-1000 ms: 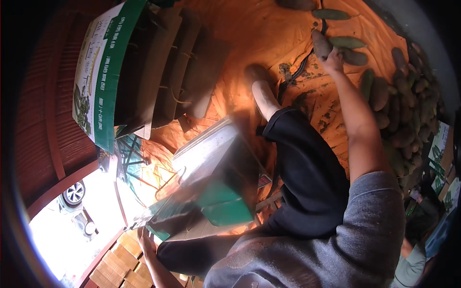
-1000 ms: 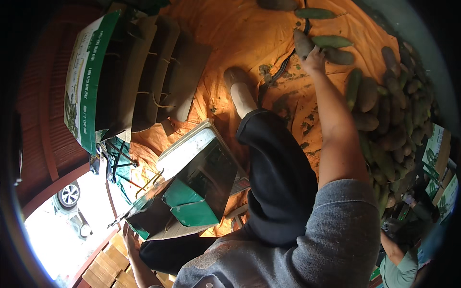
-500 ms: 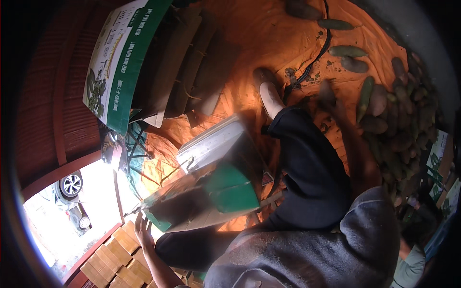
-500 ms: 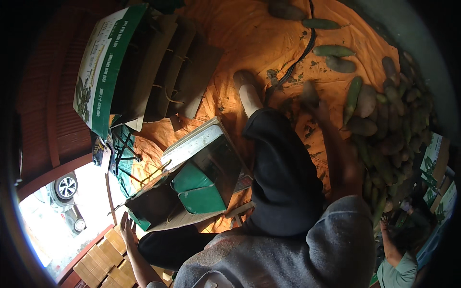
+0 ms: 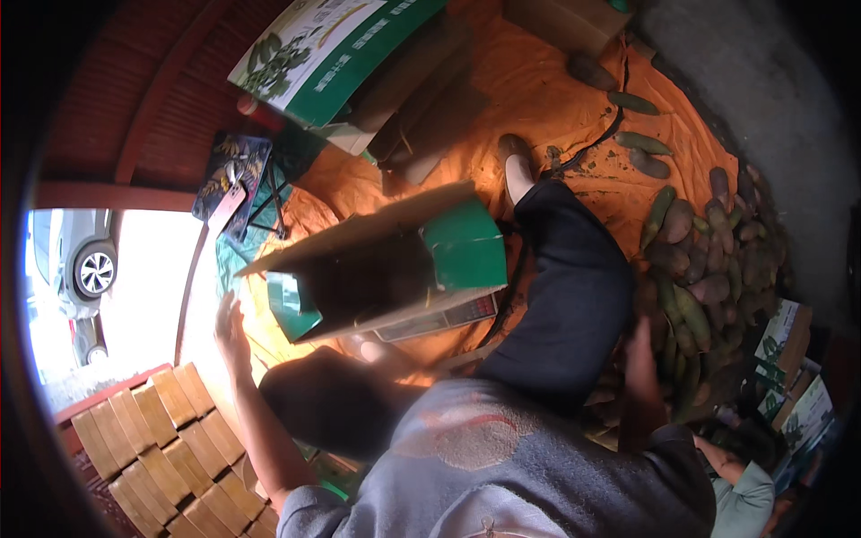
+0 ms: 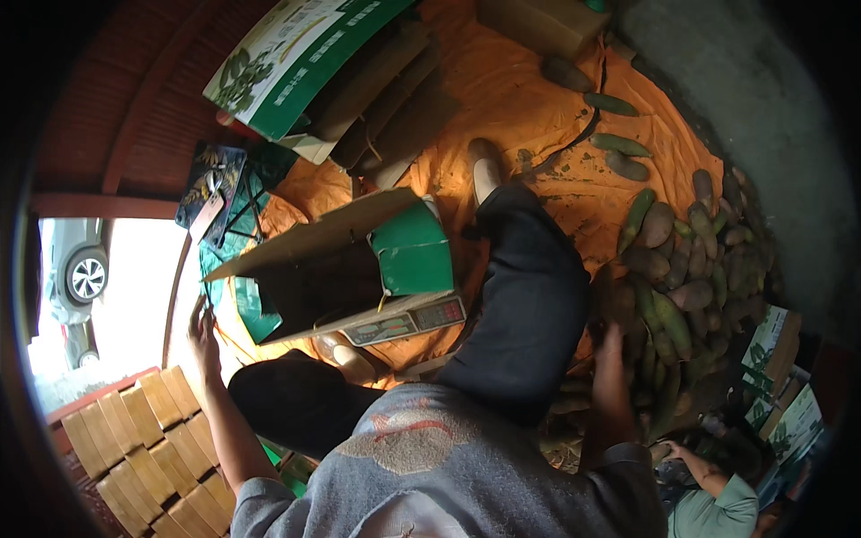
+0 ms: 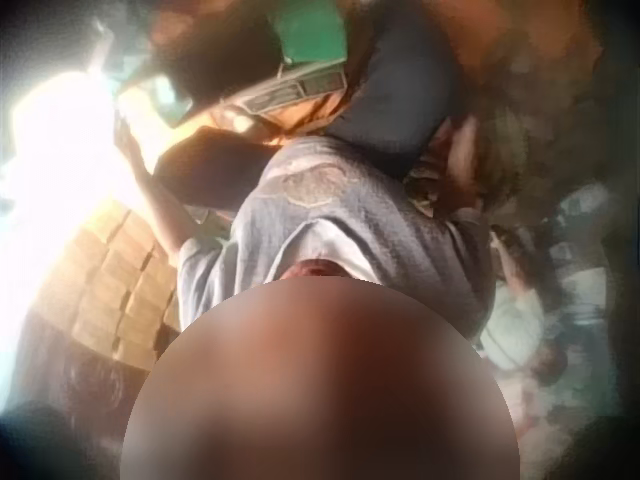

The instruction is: Packing sweet potatoes into cardboard boxes and weighing them.

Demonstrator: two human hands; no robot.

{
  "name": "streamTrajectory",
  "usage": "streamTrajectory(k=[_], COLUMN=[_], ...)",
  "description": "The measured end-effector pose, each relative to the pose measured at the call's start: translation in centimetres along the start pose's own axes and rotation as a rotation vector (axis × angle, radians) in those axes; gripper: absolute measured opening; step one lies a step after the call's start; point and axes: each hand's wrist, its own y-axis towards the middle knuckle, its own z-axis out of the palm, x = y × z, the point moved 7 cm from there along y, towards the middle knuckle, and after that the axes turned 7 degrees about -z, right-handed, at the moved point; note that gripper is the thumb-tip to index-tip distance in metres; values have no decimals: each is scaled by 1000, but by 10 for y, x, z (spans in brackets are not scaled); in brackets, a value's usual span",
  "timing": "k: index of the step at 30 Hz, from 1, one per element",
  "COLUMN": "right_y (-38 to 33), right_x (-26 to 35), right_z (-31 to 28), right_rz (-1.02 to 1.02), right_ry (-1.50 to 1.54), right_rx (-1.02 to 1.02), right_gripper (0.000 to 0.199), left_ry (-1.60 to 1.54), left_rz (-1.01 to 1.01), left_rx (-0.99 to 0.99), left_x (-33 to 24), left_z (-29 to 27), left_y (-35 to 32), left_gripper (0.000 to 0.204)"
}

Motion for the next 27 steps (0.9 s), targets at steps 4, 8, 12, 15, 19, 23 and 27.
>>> streamTrajectory(k=[4,8,12,15,19,23,27], right_y=[-47,-125,-133,-186,-291,-349,-349], right_x=[177,320,397,375,275,157,44], right_z=[66,208,307,391,492,559,588], right_rz=[-280,-425,-546,-549,-682,-744,-759], right_ry=[311,612,329,62,-708,-1251,-1794], right_rx=[55,652,548,673,1027,1394,1517], right_gripper=[53,53,53,55,63,64,78], left_ry=[-80,-225,-320,-264,-34,-18,-19], left_rz=[285,392,407,426,508,600,659], left_rx=[-27,27,104,200,233,184,169], left_x=[-72,-125,-152,-146,-142,-148,-156], left_z=[23,30,46,64,76,75,72], left_y=[25,31,30,26,16,20,16], left_gripper=[36,34,35,38,44,36,24])
